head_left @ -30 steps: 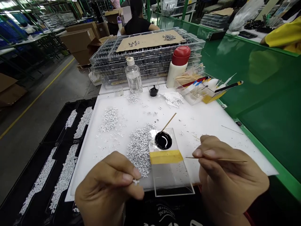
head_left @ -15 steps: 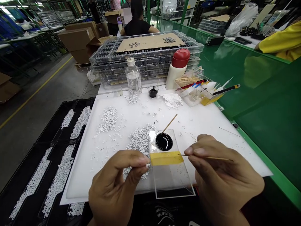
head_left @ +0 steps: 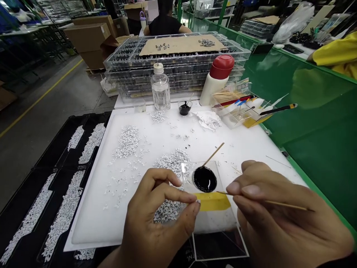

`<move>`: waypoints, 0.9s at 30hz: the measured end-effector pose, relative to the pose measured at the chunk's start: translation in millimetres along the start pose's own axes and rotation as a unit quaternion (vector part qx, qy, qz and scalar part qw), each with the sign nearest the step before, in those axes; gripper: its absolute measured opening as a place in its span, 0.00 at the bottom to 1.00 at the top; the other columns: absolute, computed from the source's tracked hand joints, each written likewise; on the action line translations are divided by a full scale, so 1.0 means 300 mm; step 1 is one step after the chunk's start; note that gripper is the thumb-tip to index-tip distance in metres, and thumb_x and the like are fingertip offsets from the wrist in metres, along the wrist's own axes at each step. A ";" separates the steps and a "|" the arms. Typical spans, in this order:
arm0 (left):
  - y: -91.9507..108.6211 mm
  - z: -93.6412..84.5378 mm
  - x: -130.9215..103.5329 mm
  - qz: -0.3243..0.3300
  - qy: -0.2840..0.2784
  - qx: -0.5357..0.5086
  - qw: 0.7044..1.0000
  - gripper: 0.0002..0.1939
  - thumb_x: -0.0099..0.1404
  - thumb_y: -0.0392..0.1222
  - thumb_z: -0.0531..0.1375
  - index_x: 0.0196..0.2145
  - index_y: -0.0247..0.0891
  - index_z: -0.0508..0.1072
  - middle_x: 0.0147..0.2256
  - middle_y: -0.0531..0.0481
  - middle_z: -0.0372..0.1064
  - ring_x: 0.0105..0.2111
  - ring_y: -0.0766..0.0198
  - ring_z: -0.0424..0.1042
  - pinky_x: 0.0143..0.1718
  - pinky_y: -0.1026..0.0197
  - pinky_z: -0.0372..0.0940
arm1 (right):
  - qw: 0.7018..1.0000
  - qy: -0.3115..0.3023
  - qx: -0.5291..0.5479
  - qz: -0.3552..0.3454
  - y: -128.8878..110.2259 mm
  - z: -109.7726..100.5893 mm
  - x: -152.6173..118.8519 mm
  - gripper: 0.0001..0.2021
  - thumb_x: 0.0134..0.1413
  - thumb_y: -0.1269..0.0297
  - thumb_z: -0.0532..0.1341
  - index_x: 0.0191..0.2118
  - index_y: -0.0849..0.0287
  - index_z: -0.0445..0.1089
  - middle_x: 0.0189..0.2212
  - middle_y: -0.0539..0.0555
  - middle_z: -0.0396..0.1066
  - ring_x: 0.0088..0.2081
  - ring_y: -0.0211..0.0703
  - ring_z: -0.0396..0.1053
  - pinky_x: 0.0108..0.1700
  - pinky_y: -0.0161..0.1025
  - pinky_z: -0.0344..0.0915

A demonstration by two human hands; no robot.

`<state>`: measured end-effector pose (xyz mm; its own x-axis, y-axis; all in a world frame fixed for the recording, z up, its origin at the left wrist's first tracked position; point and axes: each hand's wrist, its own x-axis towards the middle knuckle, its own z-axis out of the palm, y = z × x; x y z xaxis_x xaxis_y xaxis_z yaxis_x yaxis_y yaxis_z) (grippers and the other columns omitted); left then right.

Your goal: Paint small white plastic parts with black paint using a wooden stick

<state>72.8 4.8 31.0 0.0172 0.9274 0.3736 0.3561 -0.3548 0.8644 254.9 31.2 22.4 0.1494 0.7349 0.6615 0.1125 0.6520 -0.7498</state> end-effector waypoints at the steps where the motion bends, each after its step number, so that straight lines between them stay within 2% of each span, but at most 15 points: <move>1: 0.000 -0.002 0.003 -0.001 -0.008 -0.005 1.000 0.10 0.66 0.28 0.67 0.38 0.44 0.79 0.41 0.53 0.68 0.44 0.66 0.73 0.46 0.67 0.72 | 1.000 -0.007 -0.003 -0.002 0.001 0.000 0.003 0.12 0.62 0.77 0.67 0.46 0.52 0.78 0.34 0.51 0.79 0.32 0.44 0.72 0.35 0.48 0.69; 4: -0.002 -0.003 0.011 0.010 -0.021 -0.016 1.000 0.10 0.66 0.27 0.66 0.39 0.42 0.78 0.39 0.53 0.69 0.40 0.68 0.73 0.42 0.68 0.72 | 0.999 -0.029 -0.018 -0.001 0.000 -0.003 0.013 0.13 0.62 0.78 0.67 0.47 0.53 0.78 0.34 0.51 0.79 0.33 0.44 0.72 0.35 0.48 0.69; 8: -0.009 0.001 0.021 0.045 -0.008 -0.017 0.999 0.11 0.64 0.25 0.66 0.38 0.39 0.77 0.37 0.54 0.69 0.37 0.70 0.74 0.38 0.69 0.72 | 0.996 -0.056 -0.062 -0.009 -0.013 -0.008 0.027 0.15 0.59 0.81 0.68 0.48 0.56 0.77 0.35 0.51 0.79 0.34 0.44 0.72 0.37 0.48 0.70; 14: -0.018 0.012 0.026 0.084 -0.011 0.008 0.996 0.10 0.65 0.25 0.66 0.39 0.39 0.76 0.37 0.53 0.69 0.34 0.69 0.75 0.33 0.67 0.73 | 0.990 -0.077 -0.115 -0.017 -0.021 -0.007 0.034 0.11 0.58 0.79 0.69 0.43 0.58 0.75 0.33 0.49 0.78 0.31 0.39 0.72 0.32 0.44 0.66; 19: -0.027 0.025 0.021 0.070 0.004 0.024 0.997 0.10 0.64 0.26 0.67 0.38 0.41 0.76 0.36 0.53 0.66 0.33 0.67 0.73 0.29 0.64 0.70 | 0.987 -0.096 -0.123 -0.028 -0.018 -0.014 0.044 0.13 0.58 0.81 0.68 0.45 0.60 0.75 0.34 0.49 0.77 0.32 0.36 0.72 0.31 0.42 0.66; 23: -0.028 0.031 0.016 0.070 0.001 0.013 0.997 0.12 0.63 0.24 0.66 0.36 0.40 0.75 0.35 0.53 0.65 0.31 0.67 0.70 0.26 0.64 0.67 | 0.987 -0.102 -0.123 -0.033 -0.010 -0.012 0.049 0.12 0.58 0.82 0.67 0.44 0.60 0.74 0.34 0.48 0.76 0.32 0.35 0.71 0.31 0.42 0.64; 27: -0.025 0.036 0.020 0.070 0.015 0.016 0.997 0.13 0.61 0.23 0.66 0.37 0.41 0.76 0.34 0.54 0.65 0.30 0.67 0.70 0.25 0.63 0.67 | 0.988 -0.108 -0.108 -0.026 -0.009 -0.021 0.034 0.16 0.57 0.85 0.66 0.47 0.61 0.75 0.36 0.49 0.77 0.34 0.36 0.71 0.33 0.44 0.64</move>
<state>80.4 14.4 23.2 0.0417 0.8650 0.5000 0.3826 -0.4761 0.7918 262.4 35.8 31.2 -0.0725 0.7391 0.6697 0.3245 0.6524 -0.6849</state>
